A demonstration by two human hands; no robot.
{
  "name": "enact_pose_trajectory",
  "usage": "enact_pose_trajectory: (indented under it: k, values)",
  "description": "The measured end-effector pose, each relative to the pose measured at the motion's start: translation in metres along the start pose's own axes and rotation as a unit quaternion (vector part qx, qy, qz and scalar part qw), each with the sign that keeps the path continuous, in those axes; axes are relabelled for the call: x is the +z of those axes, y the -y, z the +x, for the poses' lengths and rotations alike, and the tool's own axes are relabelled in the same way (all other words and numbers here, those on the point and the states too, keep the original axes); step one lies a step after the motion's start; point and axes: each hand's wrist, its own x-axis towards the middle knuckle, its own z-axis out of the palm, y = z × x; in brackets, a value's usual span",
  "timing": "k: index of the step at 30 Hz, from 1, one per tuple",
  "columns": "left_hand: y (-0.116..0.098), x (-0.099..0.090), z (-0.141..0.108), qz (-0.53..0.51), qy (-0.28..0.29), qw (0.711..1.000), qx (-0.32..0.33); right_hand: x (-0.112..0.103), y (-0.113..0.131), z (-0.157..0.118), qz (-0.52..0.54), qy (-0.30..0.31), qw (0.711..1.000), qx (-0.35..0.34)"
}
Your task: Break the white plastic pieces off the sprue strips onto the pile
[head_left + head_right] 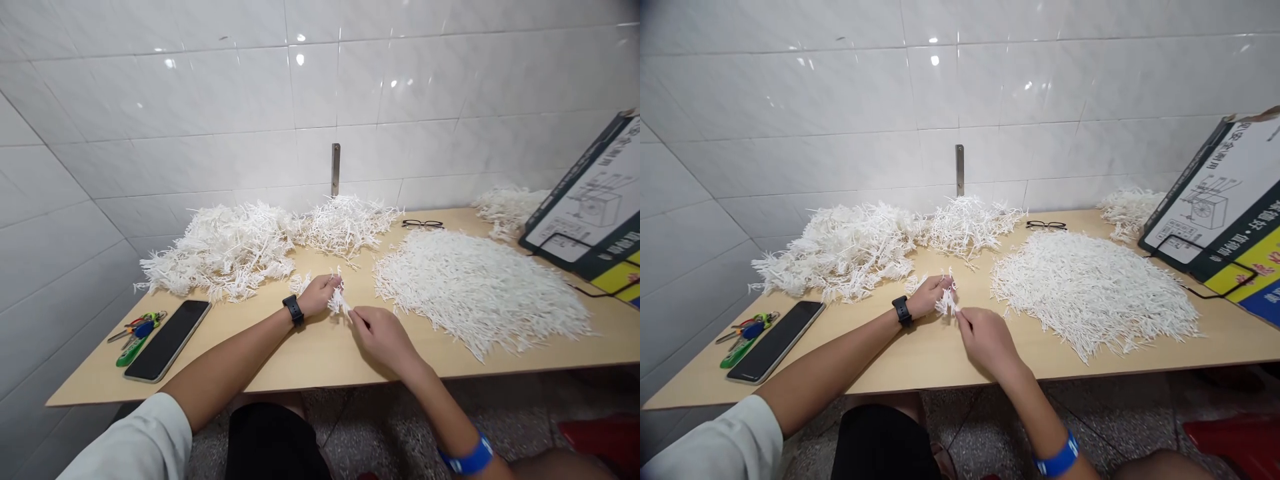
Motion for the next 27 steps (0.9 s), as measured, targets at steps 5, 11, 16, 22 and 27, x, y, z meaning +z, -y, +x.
enact_pose_trajectory:
  k: [5, 11, 16, 22, 27]
  values:
    - [0.003, 0.000, 0.004, -0.026, -0.025, 0.999, -0.010, -0.013, -0.013, -0.024, 0.003, -0.028, 1.000, -0.003]
    - [0.002, 0.004, 0.000, -0.045, 0.021, 0.999, 0.018, -0.020, -0.052, 0.008, -0.224, -0.156, 0.954, 0.123]
    - [-0.004, 0.003, -0.004, -0.044, 0.047, 0.998, 0.027, -0.004, -0.029, 0.019, -0.039, -0.093, 0.991, 0.087]
    - [-0.002, 0.002, 0.000, -0.076, 0.010, 0.997, 0.001, 0.007, -0.011, 0.005, 0.152, 0.013, 0.988, 0.016]
    - [0.003, -0.001, 0.005, -0.144, -0.033, 0.987, -0.057, -0.014, -0.026, -0.015, 0.062, -0.030, 0.997, 0.029]
